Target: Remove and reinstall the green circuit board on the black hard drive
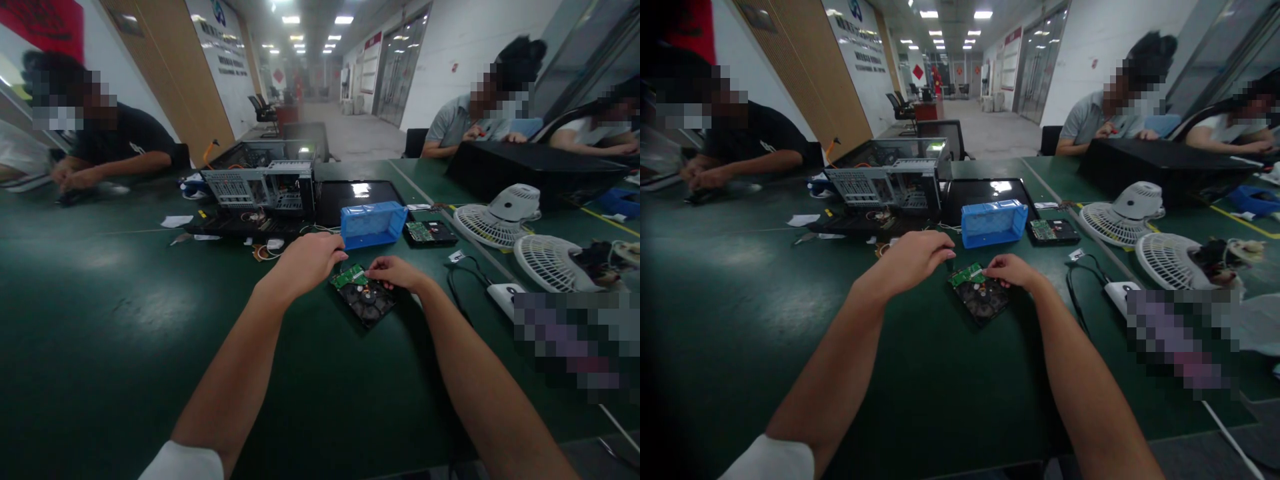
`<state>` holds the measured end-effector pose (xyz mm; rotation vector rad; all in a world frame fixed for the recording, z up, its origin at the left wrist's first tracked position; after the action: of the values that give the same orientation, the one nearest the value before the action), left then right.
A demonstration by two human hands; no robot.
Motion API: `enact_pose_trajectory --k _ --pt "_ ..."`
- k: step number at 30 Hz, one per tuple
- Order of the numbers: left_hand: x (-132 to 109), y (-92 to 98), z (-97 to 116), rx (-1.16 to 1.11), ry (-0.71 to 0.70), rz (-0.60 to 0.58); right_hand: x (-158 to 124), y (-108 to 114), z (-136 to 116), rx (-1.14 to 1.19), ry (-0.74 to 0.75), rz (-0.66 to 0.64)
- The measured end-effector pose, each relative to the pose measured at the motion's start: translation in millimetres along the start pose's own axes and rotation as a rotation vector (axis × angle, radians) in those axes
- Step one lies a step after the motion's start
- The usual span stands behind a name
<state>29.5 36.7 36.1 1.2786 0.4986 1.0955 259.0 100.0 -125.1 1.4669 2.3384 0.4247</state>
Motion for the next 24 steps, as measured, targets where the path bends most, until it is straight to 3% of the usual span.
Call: enact_pose_trajectory --k 6,12,15,20,24 --pt "1.4 -2.7 -1.2 -0.043 -0.038 0.017 -8.7 -4.2 0.7 -0.101 0.112 0.139" --pt "-8.1 6.2 -5.9 -0.149 -0.025 -0.005 -18.3 -7.5 -4.5 -0.284 0.179 0.248" --pt "-11.2 11.3 -9.4 -0.129 -0.039 -0.035 -20.8 -8.3 -8.7 -0.359 0.186 0.254" --pt "-8.5 17.6 -17.9 -0.05 -0.063 0.056 -21.8 -9.4 -14.3 -0.407 0.208 0.243" --pt "-8.9 16.3 -18.3 -0.065 -0.101 0.062 -22.9 -10.3 -15.1 -0.42 0.203 0.244"
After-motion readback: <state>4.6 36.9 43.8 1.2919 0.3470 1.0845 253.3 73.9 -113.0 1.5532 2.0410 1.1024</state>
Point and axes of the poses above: each hand's wrist, its own x-axis towards the middle knuckle, its own y-axis out of the back of the hand, z = x × y, the point moved 5 cm from there along x, towards the middle knuckle, and after that the axes turned 9 degrees about y, right-handed, at the moved point
